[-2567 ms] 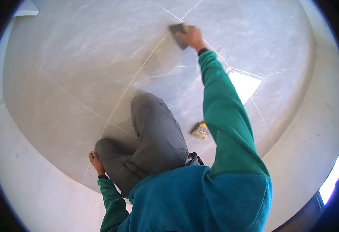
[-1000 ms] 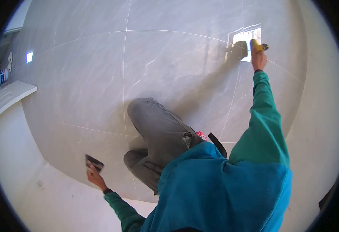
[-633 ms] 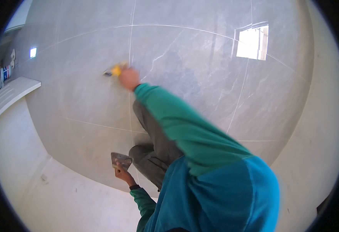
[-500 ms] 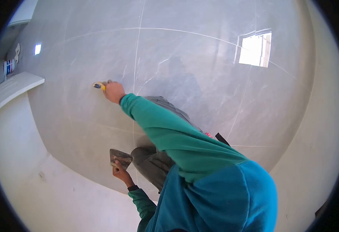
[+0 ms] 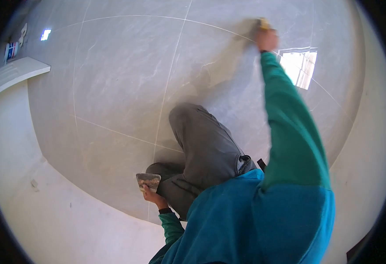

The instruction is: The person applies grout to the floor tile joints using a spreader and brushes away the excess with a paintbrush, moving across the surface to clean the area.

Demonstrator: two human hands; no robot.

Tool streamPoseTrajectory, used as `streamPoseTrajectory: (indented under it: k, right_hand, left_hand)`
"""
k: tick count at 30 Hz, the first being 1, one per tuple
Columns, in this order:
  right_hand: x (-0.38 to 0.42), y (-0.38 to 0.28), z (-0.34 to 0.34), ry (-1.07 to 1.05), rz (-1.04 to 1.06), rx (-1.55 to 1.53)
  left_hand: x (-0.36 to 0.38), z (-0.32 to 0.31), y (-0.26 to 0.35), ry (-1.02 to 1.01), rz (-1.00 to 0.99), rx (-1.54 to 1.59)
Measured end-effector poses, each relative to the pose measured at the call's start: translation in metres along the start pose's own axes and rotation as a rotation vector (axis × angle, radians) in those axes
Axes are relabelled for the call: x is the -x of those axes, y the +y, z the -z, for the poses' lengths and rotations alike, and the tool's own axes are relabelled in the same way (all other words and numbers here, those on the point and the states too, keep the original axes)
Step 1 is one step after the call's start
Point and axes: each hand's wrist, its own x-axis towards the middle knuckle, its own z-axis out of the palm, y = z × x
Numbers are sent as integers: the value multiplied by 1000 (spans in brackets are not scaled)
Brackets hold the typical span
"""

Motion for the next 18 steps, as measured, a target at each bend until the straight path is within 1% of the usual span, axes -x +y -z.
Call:
streamPoseTrajectory:
  k: [1, 2, 3, 4, 5, 6, 7, 8, 10, 11, 13, 14, 15, 16, 17, 18]
  right_hand:
    - [33, -52, -24, 61, 2, -28]
    - [80, -108, -43, 5, 98, -62]
    - [142, -138, -119, -105, 370, -117]
    - [206, -221, -33, -326, 293, -301]
    - [264, -269, -21, -472, 485, -326]
    - [310, -306, -7, -715, 532, -446]
    - [339, -332, 16, -912, 578, -540]
    - [360, -349, 29, -1054, 622, -551]
    - [370, -350, 60, -1085, 661, -729]
    - [365, -340, 63, -1086, 659, -716]
    - [336, -294, 65, -746, 670, -1145]
    - [296, -255, 72, -609, 798, -1305]
    - [261, -207, 71, -455, 847, -1304]
    - [235, -149, 51, -419, 717, -1028]
    - [211, -68, 20, -331, 538, -883]
    - [173, 9, 21, -277, 452, -758]
  left_hand:
    - [-1, -2, 1, 14, -4, 3]
    - [-2, -2, 3, 24, -8, 2]
    - [-8, 1, 3, 20, -10, -9]
    - [-9, 6, -2, 12, -6, -78]
    - [-11, 10, -7, 4, -2, -138]
    - [-4, 8, -2, 1, -4, -130]
    - [4, 4, 8, -19, -14, -52]
    - [8, 0, 12, -42, -22, 25]
    - [7, 10, 2, -43, -17, -18]
    - [9, 13, -4, -38, -11, -51]
    - [4, 14, -13, -10, -13, -36]
    - [2, 15, -17, 25, -27, -32]
    - [-2, 16, -20, 21, -12, -33]
    - [-8, 15, -22, 16, -54, -23]
    - [-12, 14, -23, 12, -102, -12]
    - [-12, 13, -20, 11, -102, -9]
